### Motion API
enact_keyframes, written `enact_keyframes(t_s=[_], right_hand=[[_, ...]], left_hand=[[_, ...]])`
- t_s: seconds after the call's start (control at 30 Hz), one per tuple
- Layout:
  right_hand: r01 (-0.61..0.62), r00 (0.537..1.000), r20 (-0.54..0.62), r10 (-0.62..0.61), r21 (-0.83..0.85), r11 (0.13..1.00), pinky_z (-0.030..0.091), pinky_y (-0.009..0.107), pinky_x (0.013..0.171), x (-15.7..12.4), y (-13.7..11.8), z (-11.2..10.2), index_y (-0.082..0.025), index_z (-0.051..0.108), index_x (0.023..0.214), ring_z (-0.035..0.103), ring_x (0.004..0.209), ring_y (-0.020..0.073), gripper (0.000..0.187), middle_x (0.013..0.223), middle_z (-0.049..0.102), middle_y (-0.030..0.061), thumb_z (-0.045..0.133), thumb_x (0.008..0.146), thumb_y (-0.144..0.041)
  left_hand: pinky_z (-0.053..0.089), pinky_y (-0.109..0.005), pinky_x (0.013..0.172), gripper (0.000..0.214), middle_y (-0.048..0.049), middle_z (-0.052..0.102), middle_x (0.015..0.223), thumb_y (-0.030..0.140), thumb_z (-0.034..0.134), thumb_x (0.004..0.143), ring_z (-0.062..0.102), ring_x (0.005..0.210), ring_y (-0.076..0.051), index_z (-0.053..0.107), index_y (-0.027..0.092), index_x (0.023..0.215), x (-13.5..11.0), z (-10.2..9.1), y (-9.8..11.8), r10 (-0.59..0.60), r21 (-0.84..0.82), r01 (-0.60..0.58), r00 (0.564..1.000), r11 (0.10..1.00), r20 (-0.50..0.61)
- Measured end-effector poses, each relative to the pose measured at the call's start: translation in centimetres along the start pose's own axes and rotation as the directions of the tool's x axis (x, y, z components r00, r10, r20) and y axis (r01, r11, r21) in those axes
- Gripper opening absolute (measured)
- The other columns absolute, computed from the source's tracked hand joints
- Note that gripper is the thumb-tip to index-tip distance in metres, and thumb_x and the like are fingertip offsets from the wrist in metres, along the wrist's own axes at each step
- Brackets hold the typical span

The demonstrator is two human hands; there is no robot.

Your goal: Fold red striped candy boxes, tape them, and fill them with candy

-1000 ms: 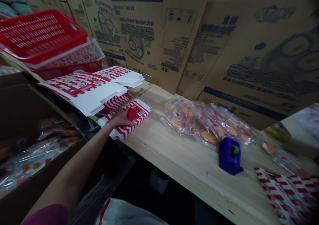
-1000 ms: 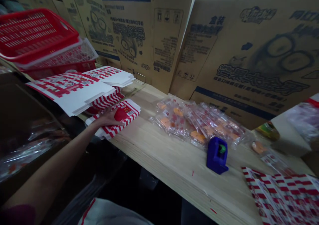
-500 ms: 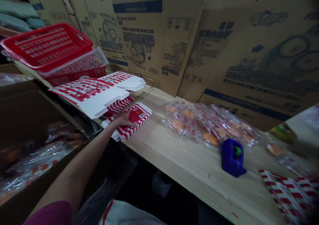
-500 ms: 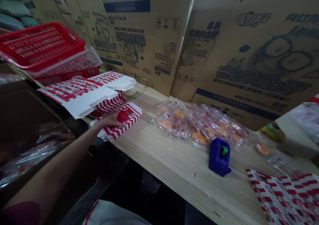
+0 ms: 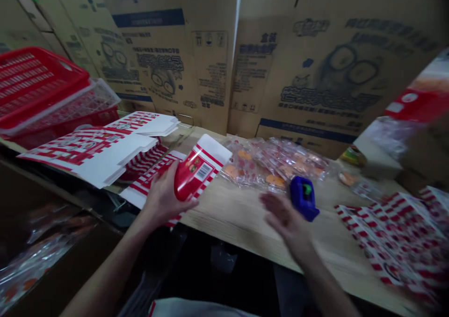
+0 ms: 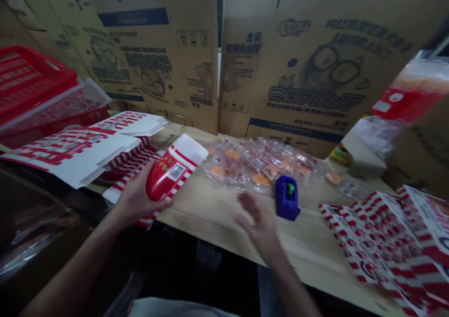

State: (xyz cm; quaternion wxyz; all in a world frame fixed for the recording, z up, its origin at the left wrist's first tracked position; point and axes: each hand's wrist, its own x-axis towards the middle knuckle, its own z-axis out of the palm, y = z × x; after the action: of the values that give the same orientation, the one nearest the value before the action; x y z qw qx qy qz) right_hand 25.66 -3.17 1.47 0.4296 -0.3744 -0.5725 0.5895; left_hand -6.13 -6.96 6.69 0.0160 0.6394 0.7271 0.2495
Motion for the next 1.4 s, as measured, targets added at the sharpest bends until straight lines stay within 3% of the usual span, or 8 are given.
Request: enact_keyframes(t_s=[0.1,0.2,0.4,0.63,0.83,0.93,1.23,1.4], right_hand=[[-0.004,0.994,0.111,-0.020,0.214,0.977,0.042,0.047,0.103,0.9,2.3,5.2,-0.029,0.048,0.131,0.052,0.125,0.0276,0.076,0.138,0.053,0.0101,0.084,0.064,-0.036],[-0.017,0.994,0.107,-0.018,0.312,0.950,0.045,0.044,0.101,1.3,3.8,8.1,-0.025,0.056,0.121,0.058,0.117,0.0258,0.056,0.130,0.060,0.0088,0.079,0.071,-0.036],[-0.065,0.996,0.082,0.045,0.259,0.964,0.045,0.042,0.100,-1.7,3.8,5.4,-0.022,0.061,0.118,0.062,0.108,0.0251,0.043,0.116,0.067,0.0072,0.069,0.080,-0.042],[-0.066,0.998,0.020,0.064,0.130,0.989,0.051,0.037,0.090,-1.7,4.4,4.3,-0.021,0.067,0.104,0.066,0.097,0.0237,0.036,0.103,0.072,0.0053,0.076,0.073,-0.036],[-0.108,0.978,-0.169,0.126,0.109,0.988,0.054,0.036,0.071,-1.5,6.3,3.8,-0.017,0.072,0.081,0.066,0.074,0.0223,0.027,0.083,0.073,0.0049,0.077,0.071,-0.041],[-0.111,0.971,-0.186,0.150,0.207,0.972,0.053,0.033,0.070,-1.4,6.6,4.1,-0.017,0.073,0.081,0.066,0.072,0.0208,0.027,0.080,0.073,0.0038,0.075,0.074,-0.042],[-0.143,0.947,-0.208,0.246,0.415,0.899,0.055,0.034,0.066,-1.1,6.6,4.2,-0.017,0.072,0.083,0.068,0.068,0.0212,0.029,0.078,0.074,0.0039,0.079,0.070,-0.042],[-0.311,0.939,-0.021,0.343,0.372,0.875,0.055,0.036,0.070,-3.3,8.5,4.7,-0.018,0.070,0.088,0.070,0.071,0.0227,0.028,0.082,0.074,0.0050,0.075,0.074,-0.042]], left_hand=[[0.038,-0.051,0.104,0.115,-0.0174,0.044,0.144,0.045,0.081,0.055,0.045,0.128,-0.038,0.019,0.019,0.148,-3.0,2.5,2.6,0.032,-0.234,-0.026,0.999,0.972,0.019],[0.041,-0.052,0.102,0.107,-0.0187,0.048,0.140,0.041,0.078,0.061,0.049,0.126,-0.037,0.018,0.018,0.147,-5.5,5.5,3.5,-0.023,-0.409,0.052,0.997,0.911,0.074],[0.038,-0.051,0.106,0.097,-0.0190,0.046,0.139,0.029,0.076,0.061,0.047,0.128,-0.033,0.024,0.016,0.142,-7.7,8.8,4.8,-0.058,-0.569,0.142,0.985,0.810,0.163],[0.049,-0.047,0.095,0.077,-0.0141,0.061,0.122,0.027,0.079,0.059,0.060,0.112,-0.031,0.045,0.016,0.127,-8.1,9.6,5.6,-0.076,-0.665,0.213,0.970,0.715,0.229],[0.057,-0.036,0.069,0.037,-0.0056,0.074,0.085,0.035,0.080,0.065,0.070,0.074,-0.025,0.065,0.015,0.093,-7.9,8.7,4.8,-0.113,-0.820,0.529,0.849,0.219,0.517],[0.056,-0.033,0.063,0.031,-0.0027,0.073,0.073,0.040,0.078,0.069,0.069,0.064,-0.021,0.069,0.015,0.085,-8.1,8.8,4.8,-0.159,-0.828,0.553,0.829,0.088,0.537],[0.055,-0.032,0.062,0.038,-0.0048,0.072,0.072,0.049,0.071,0.074,0.069,0.067,-0.023,0.072,0.014,0.088,-10.8,10.5,4.3,-0.125,-0.773,0.603,0.798,0.197,0.590],[0.055,-0.036,0.082,0.048,-0.0095,0.072,0.106,0.039,0.072,0.076,0.068,0.093,-0.025,0.062,0.017,0.118,-9.3,10.5,4.3,-0.117,-0.901,0.426,0.902,0.079,0.416]])
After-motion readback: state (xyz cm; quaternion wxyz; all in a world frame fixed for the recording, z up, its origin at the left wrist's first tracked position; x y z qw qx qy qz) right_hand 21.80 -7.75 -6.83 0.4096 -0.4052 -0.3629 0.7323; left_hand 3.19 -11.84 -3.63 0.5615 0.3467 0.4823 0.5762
